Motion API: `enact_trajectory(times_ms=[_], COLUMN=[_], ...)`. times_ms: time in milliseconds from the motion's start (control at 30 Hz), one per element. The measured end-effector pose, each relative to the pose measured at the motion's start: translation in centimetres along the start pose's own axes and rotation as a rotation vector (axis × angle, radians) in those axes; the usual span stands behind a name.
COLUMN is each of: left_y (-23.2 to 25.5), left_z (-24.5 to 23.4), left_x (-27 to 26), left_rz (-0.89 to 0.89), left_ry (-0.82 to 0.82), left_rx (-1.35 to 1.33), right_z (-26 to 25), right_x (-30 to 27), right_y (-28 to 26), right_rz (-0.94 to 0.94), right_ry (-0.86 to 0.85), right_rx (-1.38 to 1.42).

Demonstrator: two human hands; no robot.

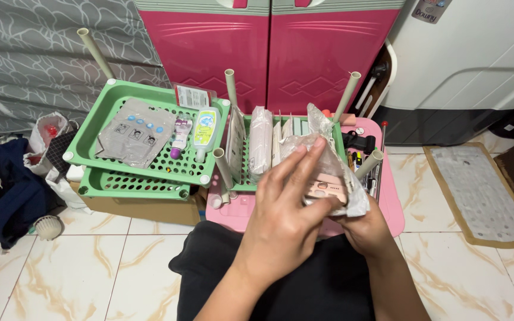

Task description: The person sits on the floor and unwraps plastic-wrapped packages one at a time, tearing off the plastic wrap. They place the unwrapped items, including a phone case in a box, upright into green plastic baskets and arrange them in rows.

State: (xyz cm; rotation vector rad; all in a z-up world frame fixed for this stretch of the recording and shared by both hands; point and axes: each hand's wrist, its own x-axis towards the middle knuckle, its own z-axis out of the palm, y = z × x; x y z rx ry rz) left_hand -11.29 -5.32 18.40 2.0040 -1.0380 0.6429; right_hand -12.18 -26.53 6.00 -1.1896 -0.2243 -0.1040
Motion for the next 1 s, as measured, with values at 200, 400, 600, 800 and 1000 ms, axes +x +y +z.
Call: enact_trajectory(times_ms=[200,400,600,800,1000], left_y=[0.2,0.3,0.0,-0.1,-1.4], left_z=[0.8,1.1,0.9,0.9,3.1], left_x=[-0.5,-0.6,-0.8,-1.2,-3.2], left_rz=[0.006,-0.028,-0.037,-0.002,-0.13], left_ry=[-0.031,-0.041,-0.01,-0.01,0.183], left_rx=[0.017,0.021,0.019,0.059,-0.094], right_z=[0.6,0.8,0.6,0.5,-0.5], right_x=[0.1,0.2,0.0,0.0,-0.5], right_y=[-0.6,-0.2,0.1,0.5,1.8], right_rz=[0.0,-0.026,-0.025,-0.035,0.065], right_ry=[-0.039,-0.013,-0.005,-0.026,0.128], right_rx=[-0.01,0.016,-0.01,-0.056,-0.033])
